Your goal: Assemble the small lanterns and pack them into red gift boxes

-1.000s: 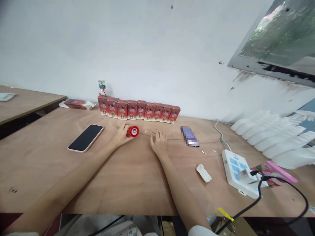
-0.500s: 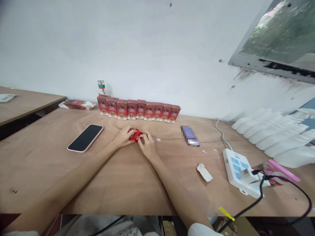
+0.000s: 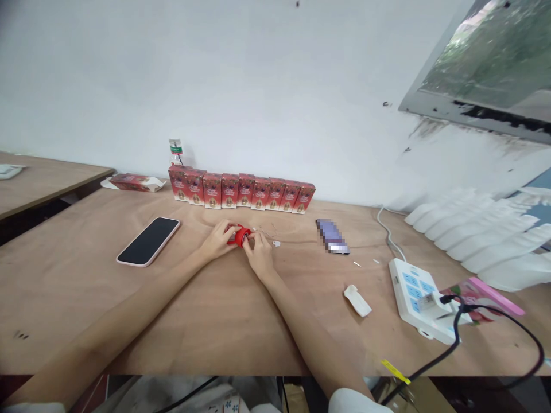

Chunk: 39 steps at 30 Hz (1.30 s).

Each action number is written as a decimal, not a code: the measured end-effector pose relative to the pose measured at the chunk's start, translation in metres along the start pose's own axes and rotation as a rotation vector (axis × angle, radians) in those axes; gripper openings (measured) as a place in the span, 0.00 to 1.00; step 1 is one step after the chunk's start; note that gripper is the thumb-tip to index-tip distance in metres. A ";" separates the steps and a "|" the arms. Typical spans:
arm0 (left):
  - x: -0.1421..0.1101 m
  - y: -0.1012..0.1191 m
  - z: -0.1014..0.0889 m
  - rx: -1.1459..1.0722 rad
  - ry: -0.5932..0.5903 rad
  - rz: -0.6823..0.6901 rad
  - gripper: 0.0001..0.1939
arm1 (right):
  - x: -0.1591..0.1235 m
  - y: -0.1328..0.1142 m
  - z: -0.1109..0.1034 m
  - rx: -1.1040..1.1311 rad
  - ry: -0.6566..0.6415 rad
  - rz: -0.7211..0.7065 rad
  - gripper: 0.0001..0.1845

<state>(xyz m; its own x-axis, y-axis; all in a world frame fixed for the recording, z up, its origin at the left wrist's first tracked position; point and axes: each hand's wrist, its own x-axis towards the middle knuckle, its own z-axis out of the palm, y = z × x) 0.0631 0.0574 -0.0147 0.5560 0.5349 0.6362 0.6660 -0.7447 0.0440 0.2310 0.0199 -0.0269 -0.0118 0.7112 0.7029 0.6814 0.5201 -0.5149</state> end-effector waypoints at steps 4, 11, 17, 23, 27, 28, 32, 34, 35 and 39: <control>0.000 0.000 0.001 0.037 -0.015 0.001 0.15 | 0.000 0.003 0.002 -0.026 -0.027 0.009 0.07; 0.001 0.002 0.000 0.101 -0.048 0.026 0.14 | -0.001 0.004 0.002 -0.054 -0.050 0.020 0.07; 0.002 0.003 0.000 0.131 -0.068 0.037 0.13 | -0.001 0.002 0.002 -0.053 -0.062 0.028 0.07; 0.002 0.004 -0.001 0.141 -0.076 0.029 0.13 | -0.001 0.002 0.001 -0.009 -0.068 0.058 0.06; 0.002 0.005 -0.001 0.137 -0.076 0.016 0.15 | 0.000 0.003 0.001 0.056 -0.066 0.100 0.06; 0.002 0.005 -0.002 0.137 -0.075 0.010 0.15 | 0.000 0.003 0.001 0.079 -0.067 0.111 0.06; 0.002 0.005 -0.002 0.145 -0.073 -0.015 0.14 | 0.001 0.001 0.001 0.202 -0.071 0.161 0.06; 0.003 0.005 -0.003 0.150 -0.075 -0.021 0.15 | 0.002 0.001 0.001 0.279 -0.071 0.198 0.07; 0.003 0.005 -0.003 0.152 -0.077 -0.022 0.15 | 0.002 0.002 0.001 0.318 -0.070 0.221 0.08; 0.003 0.006 -0.003 0.170 -0.081 -0.029 0.14 | 0.003 0.010 0.005 0.493 -0.052 0.353 0.09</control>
<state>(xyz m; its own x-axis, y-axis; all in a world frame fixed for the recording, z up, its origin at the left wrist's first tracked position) 0.0668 0.0534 -0.0103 0.5691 0.5907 0.5721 0.7528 -0.6541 -0.0735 0.2345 0.0298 -0.0319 0.1091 0.8962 0.4299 0.2319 0.3976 -0.8878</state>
